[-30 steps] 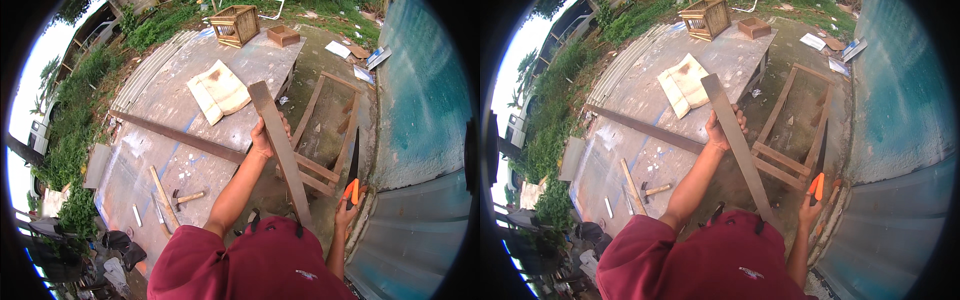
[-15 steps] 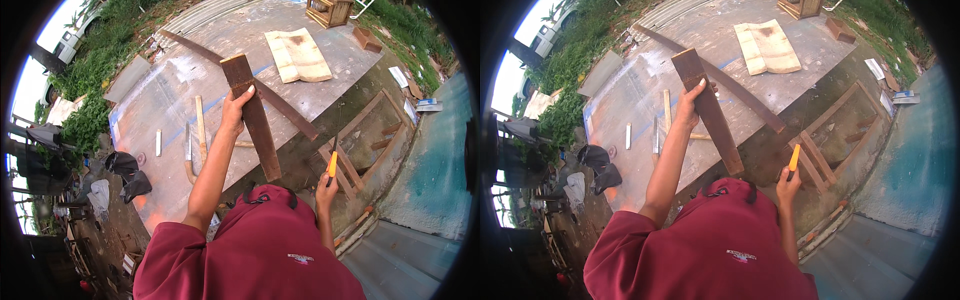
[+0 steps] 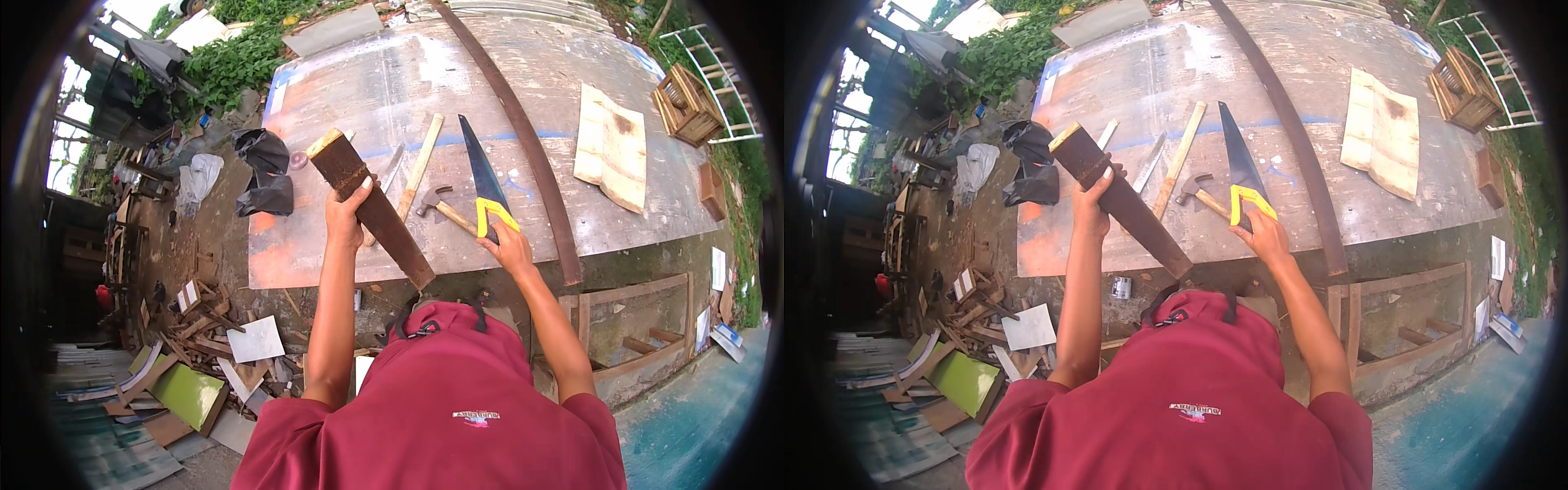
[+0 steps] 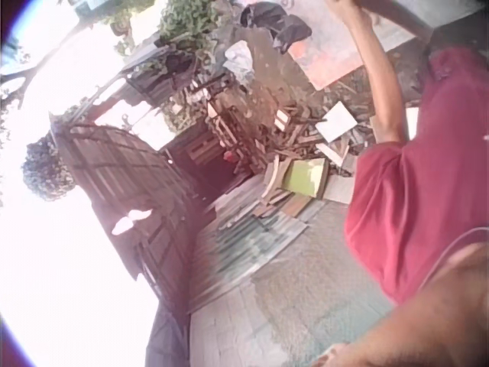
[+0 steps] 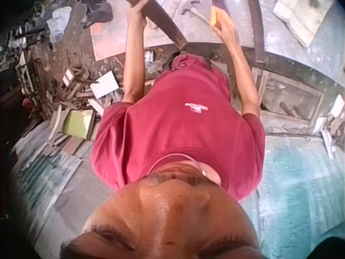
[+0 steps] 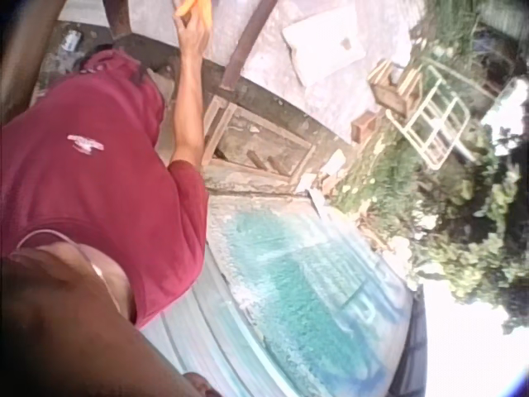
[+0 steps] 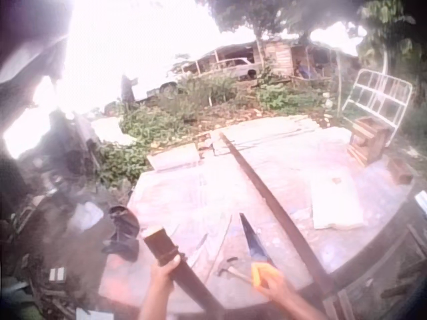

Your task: The person uses a hand saw to cut a small wooden block on a workbench, then switches to a chisel to carve and shape the block. The person repeatedly removes wood shavings and adjusts the block's orientation while carving.

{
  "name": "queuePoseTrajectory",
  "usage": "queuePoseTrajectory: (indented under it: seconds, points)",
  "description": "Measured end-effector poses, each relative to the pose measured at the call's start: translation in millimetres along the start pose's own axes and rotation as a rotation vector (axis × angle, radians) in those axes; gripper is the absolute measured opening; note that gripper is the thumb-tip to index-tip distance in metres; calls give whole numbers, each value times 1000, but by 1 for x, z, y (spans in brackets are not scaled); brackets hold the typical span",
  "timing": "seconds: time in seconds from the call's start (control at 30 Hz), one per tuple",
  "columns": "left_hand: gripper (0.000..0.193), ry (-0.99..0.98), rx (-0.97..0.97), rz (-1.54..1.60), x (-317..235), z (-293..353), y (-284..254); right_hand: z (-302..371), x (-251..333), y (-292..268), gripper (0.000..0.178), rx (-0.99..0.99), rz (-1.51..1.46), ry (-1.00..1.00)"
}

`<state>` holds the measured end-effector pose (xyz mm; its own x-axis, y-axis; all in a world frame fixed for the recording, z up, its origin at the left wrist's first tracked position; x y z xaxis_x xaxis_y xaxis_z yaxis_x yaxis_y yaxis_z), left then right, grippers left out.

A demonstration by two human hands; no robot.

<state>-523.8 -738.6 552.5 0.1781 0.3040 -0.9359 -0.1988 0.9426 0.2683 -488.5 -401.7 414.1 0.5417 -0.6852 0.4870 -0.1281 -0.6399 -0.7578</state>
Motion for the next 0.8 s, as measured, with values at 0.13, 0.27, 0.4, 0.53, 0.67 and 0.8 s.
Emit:
queuePoseTrajectory:
  seconds: [0.13,0.27,0.4,0.53,0.67,0.8]
  points:
    - [56,-14,-194,1,10,38,-54,-18,-31,40,59,107,27,-14]
    - [57,55,-296,46,20,68,-90,-22,-46,71,56,209,156,-81]
    - [50,133,-323,133,5,74,-115,-38,-80,88,53,236,333,-100]
    - [55,145,-286,207,-8,64,-149,-88,-109,97,50,185,421,94]
    - [60,103,-214,260,-18,47,-183,-95,-56,138,49,211,321,314]
    - [55,98,-180,211,-33,30,-210,-58,-8,182,47,355,267,408]
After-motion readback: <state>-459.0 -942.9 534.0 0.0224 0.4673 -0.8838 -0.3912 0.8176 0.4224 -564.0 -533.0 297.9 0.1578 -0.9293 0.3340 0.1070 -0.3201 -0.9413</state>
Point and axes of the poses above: each hand's wrist, its own z-axis away from the middle knuckle, its own y-axis out of the palm, x = y × z, the point moved 8 cm from there along -z, towards the middle knuckle, and after that the axes turned 11 degrees about -y, right-handed, at the moved point
